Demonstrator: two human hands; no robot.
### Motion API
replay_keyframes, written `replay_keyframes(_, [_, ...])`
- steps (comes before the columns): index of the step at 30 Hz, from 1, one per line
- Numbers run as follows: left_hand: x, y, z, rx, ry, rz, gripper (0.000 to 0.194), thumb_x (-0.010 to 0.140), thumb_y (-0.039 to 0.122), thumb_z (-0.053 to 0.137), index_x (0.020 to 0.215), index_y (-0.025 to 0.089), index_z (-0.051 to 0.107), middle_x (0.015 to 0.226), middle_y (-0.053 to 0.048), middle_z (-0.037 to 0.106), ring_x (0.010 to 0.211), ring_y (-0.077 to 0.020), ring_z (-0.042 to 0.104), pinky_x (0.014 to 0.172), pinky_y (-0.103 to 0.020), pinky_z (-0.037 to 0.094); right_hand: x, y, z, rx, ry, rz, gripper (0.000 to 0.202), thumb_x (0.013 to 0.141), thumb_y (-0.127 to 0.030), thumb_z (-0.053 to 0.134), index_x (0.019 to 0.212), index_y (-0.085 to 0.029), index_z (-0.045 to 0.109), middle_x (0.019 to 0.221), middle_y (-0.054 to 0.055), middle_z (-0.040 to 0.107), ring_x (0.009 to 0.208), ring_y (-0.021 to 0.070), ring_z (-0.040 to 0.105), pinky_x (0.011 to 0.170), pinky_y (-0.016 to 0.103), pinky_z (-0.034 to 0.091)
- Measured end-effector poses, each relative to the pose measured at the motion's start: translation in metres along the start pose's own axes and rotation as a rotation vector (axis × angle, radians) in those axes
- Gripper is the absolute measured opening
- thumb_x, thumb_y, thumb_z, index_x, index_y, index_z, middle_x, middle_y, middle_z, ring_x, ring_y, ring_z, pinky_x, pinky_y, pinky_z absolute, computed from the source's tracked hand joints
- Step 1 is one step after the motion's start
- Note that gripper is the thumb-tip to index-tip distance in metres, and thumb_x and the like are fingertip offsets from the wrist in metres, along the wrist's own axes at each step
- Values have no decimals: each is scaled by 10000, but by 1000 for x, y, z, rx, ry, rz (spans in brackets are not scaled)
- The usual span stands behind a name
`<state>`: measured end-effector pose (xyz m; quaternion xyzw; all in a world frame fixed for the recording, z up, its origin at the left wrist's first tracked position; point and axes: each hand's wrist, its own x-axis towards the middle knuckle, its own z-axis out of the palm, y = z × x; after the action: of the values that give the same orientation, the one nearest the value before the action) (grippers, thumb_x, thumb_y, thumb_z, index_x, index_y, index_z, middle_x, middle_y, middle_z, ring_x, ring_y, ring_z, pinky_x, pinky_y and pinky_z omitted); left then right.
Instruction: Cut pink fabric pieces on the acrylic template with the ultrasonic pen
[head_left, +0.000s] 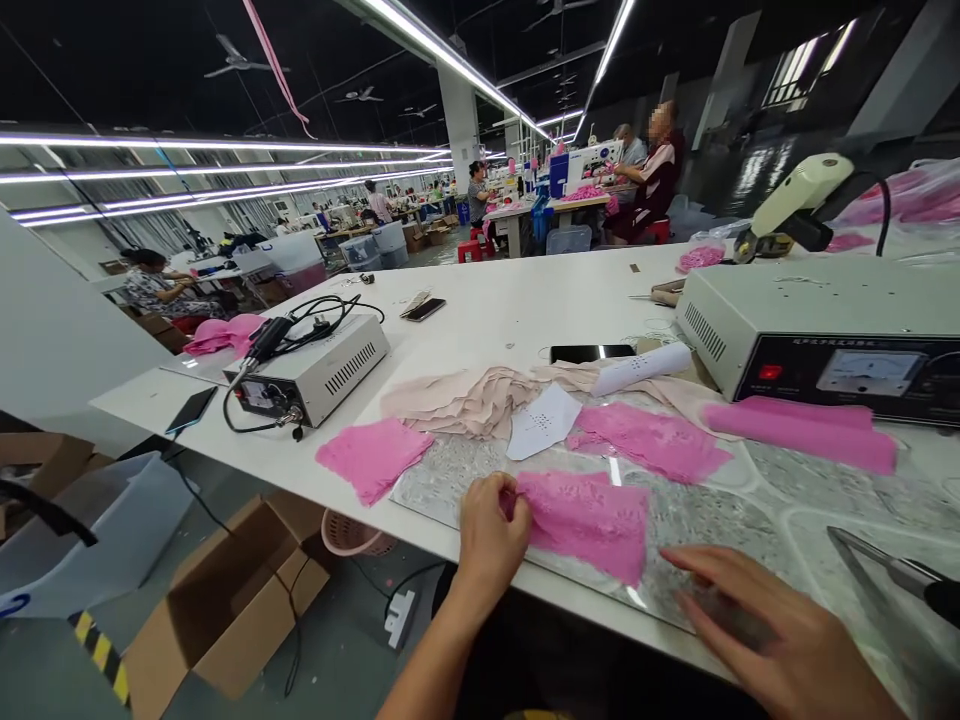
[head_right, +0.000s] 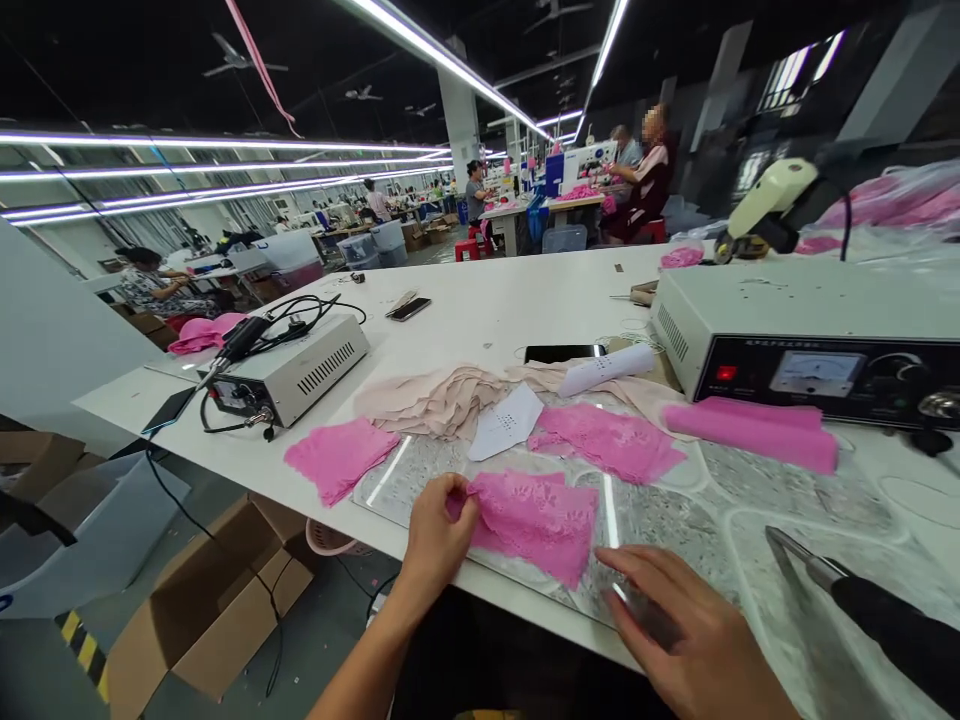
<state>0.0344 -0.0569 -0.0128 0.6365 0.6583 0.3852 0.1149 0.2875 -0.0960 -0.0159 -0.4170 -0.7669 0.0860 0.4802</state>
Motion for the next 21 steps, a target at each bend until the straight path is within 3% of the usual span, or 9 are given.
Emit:
replay_keyframes(2, [-8, -5, -2, 36, 51, 10, 128, 745, 63, 532, 773, 186, 552, 791, -26, 637, 812, -217, 597, 776, -376, 444, 10, -2, 13, -104, -103, -157, 180, 928, -379, 572, 1015, -265, 680, 914, 37, 677, 769, 203, 683, 613, 300, 610])
replay_keyframes(6, [-15, -11, -3, 84, 116, 66, 158, 739, 43, 544, 800, 189, 547, 978, -53, 664, 979, -249, 591, 891, -461, 416, 16, 3, 27, -161, -214, -256, 140, 951, -278, 526, 994, -231, 651, 900, 52, 653, 775, 193, 660, 621, 298, 595])
replay_keyframes(10, [-22, -19, -2, 116, 162, 131, 159, 754, 44, 538, 807, 194, 539, 1043, -72, 653, 1029, -255, 588, 927, -488, 420, 16, 14, 28, -155, -219, -290, 187, 973, -192, 465, 965, -229, 647, 886, 45, 642, 759, 152, 646, 644, 241, 572])
replay_keyframes(14, [-29, -24, -4, 132, 180, 177, 137, 790, 63, 513, 817, 196, 526, 1067, -90, 641, 1046, -268, 587, 928, -510, 448, 23, 10, 28, -169, -191, -281, 183, 986, -217, 454, 1001, -223, 636, 941, 63, 639, 784, 150, 652, 656, 230, 574])
replay_keyframes(18, [-33, -27, -14, 144, 146, 196, 134, 811, 84, 517, 874, 200, 540, 1095, -96, 636, 1056, -265, 598, 908, -489, 497, 28, 3, 32, -120, -228, -336, 155, 965, -232, 500, 1024, -230, 643, 965, 58, 649, 843, 161, 662, 716, 237, 586])
replay_keyframes(21, [-35, -29, -26, 158, 106, 213, 123, 836, 102, 506, 901, 198, 546, 1094, -108, 636, 1042, -253, 614, 867, -453, 534, 26, 12, 35, -101, -226, -366, 159, 960, -234, 499, 985, -242, 656, 941, 35, 661, 822, 151, 665, 714, 224, 584])
